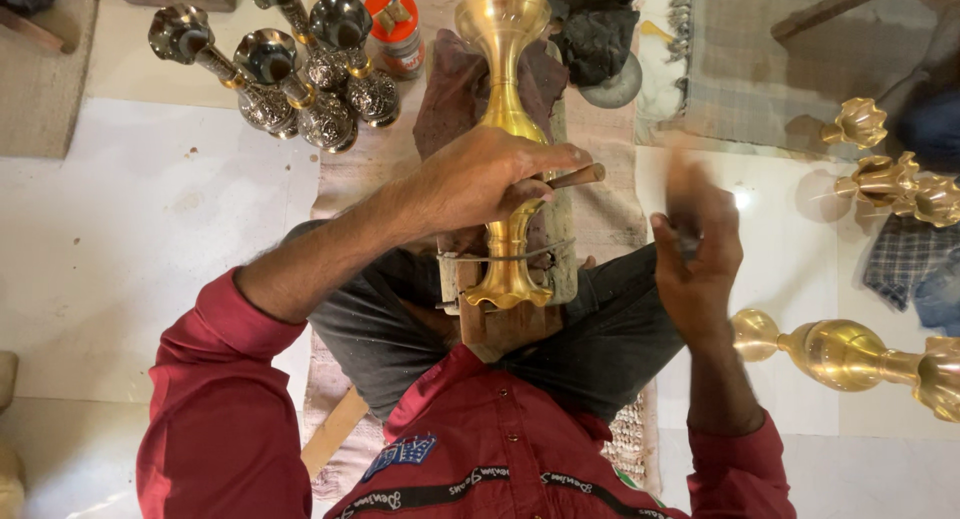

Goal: The person sits cross-legged on the floor with a brass vase-shaped vessel resting on a sandbag in their lap. They repeatedly strike the vessel with a wooden mallet while holding a small punch against the metal surface, repositioning the vessel and punch between strikes to shape and smooth the brass body.

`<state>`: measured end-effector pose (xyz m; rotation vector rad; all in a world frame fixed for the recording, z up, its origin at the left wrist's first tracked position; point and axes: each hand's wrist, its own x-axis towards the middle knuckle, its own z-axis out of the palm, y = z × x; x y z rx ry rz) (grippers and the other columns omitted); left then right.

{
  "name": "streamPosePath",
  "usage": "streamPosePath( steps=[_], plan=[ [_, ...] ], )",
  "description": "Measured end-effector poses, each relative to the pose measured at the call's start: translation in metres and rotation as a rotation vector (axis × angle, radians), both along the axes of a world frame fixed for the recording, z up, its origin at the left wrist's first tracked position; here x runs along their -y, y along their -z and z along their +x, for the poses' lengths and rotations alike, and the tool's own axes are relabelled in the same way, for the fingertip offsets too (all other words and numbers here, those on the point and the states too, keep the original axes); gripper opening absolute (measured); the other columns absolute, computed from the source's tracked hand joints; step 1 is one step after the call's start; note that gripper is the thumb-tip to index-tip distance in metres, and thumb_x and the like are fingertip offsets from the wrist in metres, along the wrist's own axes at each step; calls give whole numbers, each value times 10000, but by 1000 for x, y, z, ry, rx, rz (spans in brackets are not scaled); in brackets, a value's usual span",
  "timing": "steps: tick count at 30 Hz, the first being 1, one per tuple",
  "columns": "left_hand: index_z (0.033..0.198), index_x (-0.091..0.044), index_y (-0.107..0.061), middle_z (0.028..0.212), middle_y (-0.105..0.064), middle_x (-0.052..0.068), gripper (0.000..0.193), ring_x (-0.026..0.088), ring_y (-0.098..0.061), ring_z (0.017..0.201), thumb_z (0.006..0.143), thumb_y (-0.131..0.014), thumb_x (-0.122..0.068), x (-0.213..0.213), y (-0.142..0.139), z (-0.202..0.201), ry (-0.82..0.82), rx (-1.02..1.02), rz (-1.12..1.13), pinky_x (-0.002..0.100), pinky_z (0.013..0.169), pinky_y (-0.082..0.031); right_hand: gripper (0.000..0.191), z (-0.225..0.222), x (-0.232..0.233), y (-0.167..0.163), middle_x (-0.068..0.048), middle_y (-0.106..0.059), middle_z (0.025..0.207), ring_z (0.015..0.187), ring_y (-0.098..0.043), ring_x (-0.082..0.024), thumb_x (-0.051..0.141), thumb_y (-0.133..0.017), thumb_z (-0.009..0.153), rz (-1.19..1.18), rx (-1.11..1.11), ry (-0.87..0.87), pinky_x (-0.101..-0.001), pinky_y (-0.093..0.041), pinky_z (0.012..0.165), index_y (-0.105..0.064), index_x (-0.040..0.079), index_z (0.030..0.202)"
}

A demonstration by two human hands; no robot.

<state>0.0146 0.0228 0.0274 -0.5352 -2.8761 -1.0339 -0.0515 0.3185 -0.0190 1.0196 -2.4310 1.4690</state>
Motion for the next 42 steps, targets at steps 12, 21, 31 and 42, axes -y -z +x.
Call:
streamPosePath(
  steps=[12, 21, 31, 42],
  plan=[
    [1377, -56, -605, 1265, -728, 127, 518, 287, -751, 1034, 896, -770, -151, 2, -5, -6, 115, -223, 140, 413, 896, -619, 542, 6, 2, 4, -81, -606, 1339, 1242, -610, -190, -22, -637, 1073, -427, 262, -114, -323, -525, 1071, -376, 84, 1536],
    [1450, -175, -580, 971, -741, 184, 568, 285, -749, 790, 917, -776, -173, 5, -8, -7, 69, 5, -13, 458, 741, -584, 514, 8, -1, 20, -82, -627, 1326, 1184, -627, -189, -42, -666, 1064, -198, 128, 5, -328, -533, 1029, -443, 15, 1523],
    [1385, -120, -609, 840, -738, 147, 507, 241, -742, 701, 916, -797, -156, 8, 1, -15, 143, -124, 74, 448, 638, -569, 587, 13, 3, 12, -142, -601, 1331, 1194, -588, -273, -52, -698, 1007, 48, -205, 97, -348, -482, 1051, -463, 60, 1533],
    [1366, -139, -648, 718, -719, 137, 515, 214, -730, 660, 881, -813, -198, 5, -5, -17, 143, -142, -7, 443, 609, -564, 578, 16, -2, 33, -120, -630, 1295, 1151, -648, -200, -60, -640, 1117, -401, 138, -2, -311, -536, 1001, -379, 111, 1603]
  ],
)
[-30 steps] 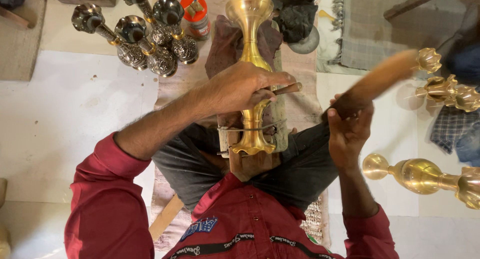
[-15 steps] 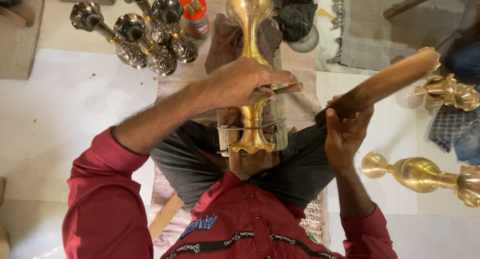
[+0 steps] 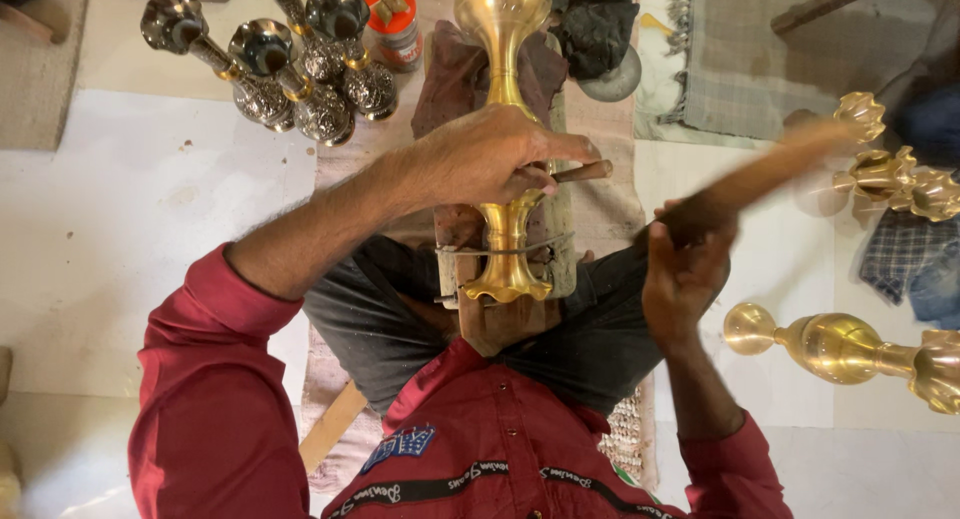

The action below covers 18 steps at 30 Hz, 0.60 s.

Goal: The person sits cross-legged on the floor with a brass vase-shaped vessel resting on a sandbag in their lap. They repeatedly strike the vessel with a wooden mallet while holding a small punch against the metal surface, repositioning the vessel and punch between strikes to shape and smooth the brass body.

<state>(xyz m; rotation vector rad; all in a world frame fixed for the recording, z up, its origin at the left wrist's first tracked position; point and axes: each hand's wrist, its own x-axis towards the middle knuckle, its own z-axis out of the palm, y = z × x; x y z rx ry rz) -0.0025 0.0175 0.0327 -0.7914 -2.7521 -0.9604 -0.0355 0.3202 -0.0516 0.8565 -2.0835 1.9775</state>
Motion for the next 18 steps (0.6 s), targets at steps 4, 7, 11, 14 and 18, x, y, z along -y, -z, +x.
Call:
streamPosePath(
  steps=[4, 7, 11, 14, 18],
  plan=[
    [1390, -153, -635, 867, -768, 149, 513, 228, -761, 700, 901, -790, -173, 2, 8, 4, -40, 106, 19, 420, 670, -604, 687, -2, -3, -8, -164, -579, 1201, 1078, -610, -298, -59, -684, 988, 680, -336, 130, -400, -511, 916, -423, 98, 1604],
    [1396, -130, -615, 1286, -739, 153, 492, 228, -791, 948, 937, -781, -198, 0, 18, 8, -24, -183, 183, 359, 890, -644, 681, -4, -1, -14, -147, -594, 1170, 1059, -623, -275, -17, -691, 955, 753, -215, 36, -405, -502, 895, -456, 129, 1577],
    [1385, -100, -630, 1318, -698, 171, 479, 269, -772, 958, 937, -781, -176, 4, 29, 32, -183, -73, 205, 384, 860, -629, 663, -3, 8, -24, -127, -598, 1206, 1092, -604, -254, 56, -697, 955, 795, -190, 18, -395, -480, 936, -495, 192, 1572],
    [1413, -107, -617, 1307, -708, 155, 475, 272, -767, 1044, 958, -750, -135, 4, 32, 43, -243, -109, 246, 370, 887, -642, 681, -11, 9, -37, -119, -628, 1186, 1058, -611, -271, 58, -723, 917, 963, -337, 29, -399, -479, 905, -528, 211, 1551],
    [1412, -126, -605, 1265, -734, 125, 467, 243, -783, 1014, 963, -734, -122, 1, 32, 42, -254, -69, 275, 353, 877, -656, 666, -26, 9, -56, -114, -651, 1128, 1002, -620, -277, 38, -770, 885, 1100, -505, 113, -434, -452, 829, -573, 214, 1497]
  ],
)
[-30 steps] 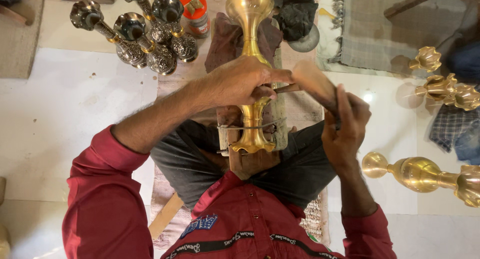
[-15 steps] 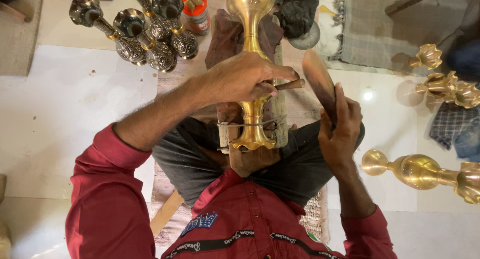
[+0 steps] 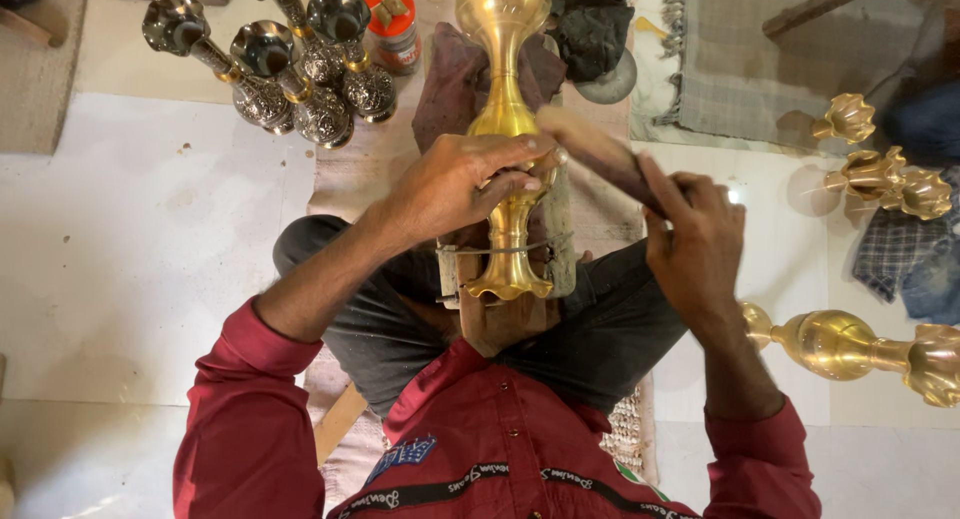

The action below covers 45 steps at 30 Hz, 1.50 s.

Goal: The person sits cross-legged on the floor with a brass vase-shaped vessel resting on a sandbag in their lap. They repeatedly strike the vessel with a wooden mallet while holding a small punch against the metal surface, repositioning the vessel and punch between strikes to shape and smooth the brass body.

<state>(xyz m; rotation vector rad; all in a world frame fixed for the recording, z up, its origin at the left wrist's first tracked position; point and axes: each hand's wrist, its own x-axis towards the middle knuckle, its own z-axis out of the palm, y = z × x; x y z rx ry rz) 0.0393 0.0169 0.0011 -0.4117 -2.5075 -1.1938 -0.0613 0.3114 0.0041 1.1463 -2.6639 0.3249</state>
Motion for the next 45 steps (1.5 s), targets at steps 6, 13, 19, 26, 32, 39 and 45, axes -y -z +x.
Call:
streamPosePath(
  steps=[6, 13, 19, 26, 32, 39, 45],
  plan=[
    [1398, -116, -610, 1253, -737, 118, 471, 252, -773, 992, 949, -745, -160, -1, -3, -3, 7, 18, -19, 361, 847, -647, 534, -5, 6, -20, -59, -585, 1168, 1016, -590, -183, 3, -687, 1088, -763, 578, -236, -303, -506, 860, -495, 158, 1561],
    [1395, -108, -611, 1284, -733, 113, 448, 248, -772, 1046, 967, -729, -165, -1, -5, -3, 41, -12, 32, 364, 896, -647, 630, -3, 13, -31, -98, -580, 1205, 991, -591, -222, -14, -712, 1008, -460, 146, -257, -371, -511, 823, -468, 110, 1576],
    [1392, -89, -612, 1244, -733, 121, 474, 261, -769, 1023, 956, -757, -202, 0, -11, -6, 43, -2, -9, 397, 881, -626, 586, -4, 9, -20, -175, -555, 1335, 1182, -641, -290, -25, -677, 1054, -530, 184, -268, -343, -586, 985, -446, 72, 1584],
    [1403, -82, -613, 1259, -728, 149, 481, 296, -758, 1013, 963, -747, -222, 3, -9, -10, 88, -69, -35, 413, 874, -617, 568, 3, 12, -13, -127, -620, 1282, 1139, -609, -246, -43, -679, 1030, -666, 368, -170, -302, -542, 982, -478, 98, 1543],
    [1394, -77, -611, 1223, -737, 147, 477, 293, -764, 1022, 974, -748, -255, 6, -1, -17, 107, -49, -66, 421, 874, -623, 585, 6, 13, -14, -93, -599, 1257, 1094, -563, -186, -42, -674, 994, -694, 323, -240, -322, -484, 936, -454, 98, 1518],
    [1398, -84, -614, 1173, -751, 154, 475, 299, -767, 989, 972, -737, -253, 9, -7, -20, 162, -22, -66, 429, 851, -614, 600, 0, 5, -1, -130, -540, 1268, 1014, -561, -212, 11, -687, 1047, -644, 316, -158, -301, -509, 867, -426, 72, 1584],
    [1374, -100, -635, 1115, -745, 163, 448, 293, -770, 947, 950, -730, -213, 10, -14, -22, 191, 72, -99, 435, 818, -616, 582, -1, 0, 7, -180, -552, 1331, 1189, -579, -300, -45, -707, 1026, -408, -18, -142, -373, -526, 1018, -511, 53, 1564]
  ],
)
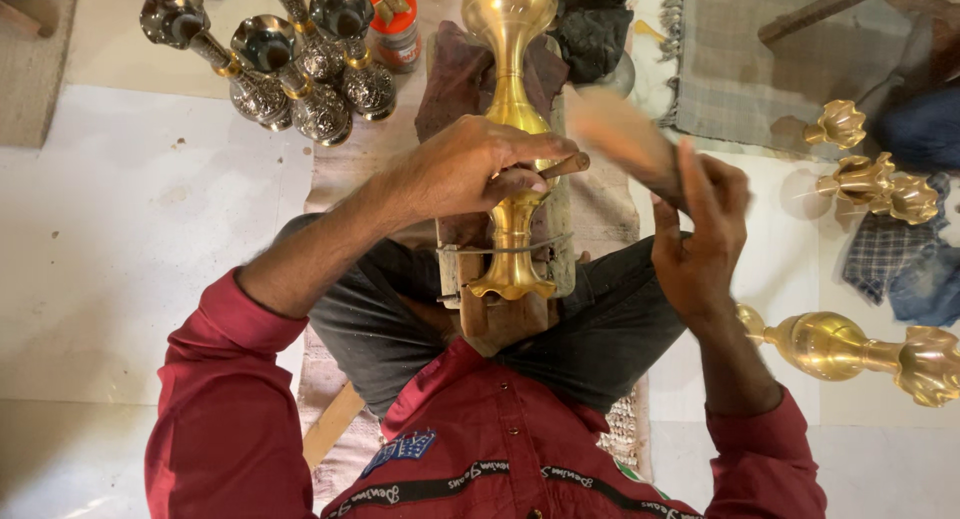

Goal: The person sits cross-legged on the floor with a brass vase-shaped vessel resting on a sandbag in their lap. They repeatedly strike the vessel with a wooden mallet while holding a small punch against the metal surface, repositioning the vessel and punch between strikes to shape and smooth the brass body.

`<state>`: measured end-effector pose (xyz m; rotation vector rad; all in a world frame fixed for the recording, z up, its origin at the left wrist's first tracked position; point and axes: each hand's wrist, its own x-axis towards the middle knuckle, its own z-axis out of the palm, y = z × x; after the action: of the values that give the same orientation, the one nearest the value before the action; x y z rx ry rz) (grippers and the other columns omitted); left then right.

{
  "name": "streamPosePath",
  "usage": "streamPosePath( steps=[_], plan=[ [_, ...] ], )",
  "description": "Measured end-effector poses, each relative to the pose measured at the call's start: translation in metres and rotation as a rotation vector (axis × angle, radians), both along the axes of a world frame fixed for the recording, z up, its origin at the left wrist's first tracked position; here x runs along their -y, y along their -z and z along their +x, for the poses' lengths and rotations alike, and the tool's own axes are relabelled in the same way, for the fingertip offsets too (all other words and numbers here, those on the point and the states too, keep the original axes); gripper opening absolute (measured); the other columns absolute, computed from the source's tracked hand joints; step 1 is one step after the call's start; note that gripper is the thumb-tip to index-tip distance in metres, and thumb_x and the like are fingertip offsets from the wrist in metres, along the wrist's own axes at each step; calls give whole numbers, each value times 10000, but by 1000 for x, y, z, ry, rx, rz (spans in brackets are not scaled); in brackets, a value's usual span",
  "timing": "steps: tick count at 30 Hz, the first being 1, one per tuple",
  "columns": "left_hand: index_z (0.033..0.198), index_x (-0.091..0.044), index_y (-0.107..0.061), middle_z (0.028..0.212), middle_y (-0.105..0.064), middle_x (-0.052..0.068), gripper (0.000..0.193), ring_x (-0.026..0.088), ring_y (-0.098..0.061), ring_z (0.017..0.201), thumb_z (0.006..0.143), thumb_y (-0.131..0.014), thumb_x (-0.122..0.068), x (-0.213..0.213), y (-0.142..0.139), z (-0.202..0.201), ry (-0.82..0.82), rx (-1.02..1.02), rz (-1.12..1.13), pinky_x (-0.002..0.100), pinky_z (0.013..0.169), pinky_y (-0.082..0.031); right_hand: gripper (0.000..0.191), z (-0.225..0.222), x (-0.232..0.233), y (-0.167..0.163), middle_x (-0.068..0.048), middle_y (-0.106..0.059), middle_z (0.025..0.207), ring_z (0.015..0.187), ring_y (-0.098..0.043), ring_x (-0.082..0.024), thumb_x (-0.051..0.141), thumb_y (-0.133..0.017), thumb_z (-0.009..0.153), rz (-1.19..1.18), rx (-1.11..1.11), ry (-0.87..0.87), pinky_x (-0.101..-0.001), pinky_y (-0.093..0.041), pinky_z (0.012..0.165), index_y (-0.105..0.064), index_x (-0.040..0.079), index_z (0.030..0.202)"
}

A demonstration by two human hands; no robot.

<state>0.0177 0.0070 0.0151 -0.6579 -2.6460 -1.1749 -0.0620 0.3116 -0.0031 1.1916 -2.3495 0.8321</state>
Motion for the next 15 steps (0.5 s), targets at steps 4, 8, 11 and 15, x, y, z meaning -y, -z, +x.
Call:
streamPosePath(
  steps=[4, 8, 11, 15],
  plan=[
    [1391, -62, -600, 1214, -732, 166, 488, 318, -755, 1021, 943, -758, -175, 0, -2, -2, 50, -118, 47, 436, 843, -620, 557, 2, 4, 1, -114, -600, 1306, 1195, -582, -214, -11, -689, 1010, -314, 390, -155, -370, -493, 1047, -482, 128, 1508],
    [1389, -84, -592, 1222, -736, 159, 492, 325, -746, 1046, 935, -770, -148, 1, -7, -4, 75, -166, 63, 437, 861, -616, 578, 6, 6, -4, -115, -601, 1312, 1104, -571, -192, -3, -688, 1041, -325, 372, -136, -357, -471, 972, -451, 85, 1561],
    [1393, -152, -620, 1085, -742, 165, 507, 336, -742, 935, 908, -769, -146, 0, -12, -1, 25, -44, -30, 458, 783, -596, 631, 5, 2, -7, -136, -596, 1214, 1057, -582, -232, -10, -712, 916, -53, 26, -71, -378, -481, 898, -463, 89, 1488],
    [1405, -168, -617, 999, -746, 166, 530, 323, -747, 829, 900, -779, -146, 0, -16, -4, 32, -36, -73, 460, 715, -584, 618, 5, 0, -2, -146, -549, 1212, 1060, -557, -191, -26, -690, 1067, -160, 227, -52, -320, -491, 897, -419, 15, 1621]
  ],
)
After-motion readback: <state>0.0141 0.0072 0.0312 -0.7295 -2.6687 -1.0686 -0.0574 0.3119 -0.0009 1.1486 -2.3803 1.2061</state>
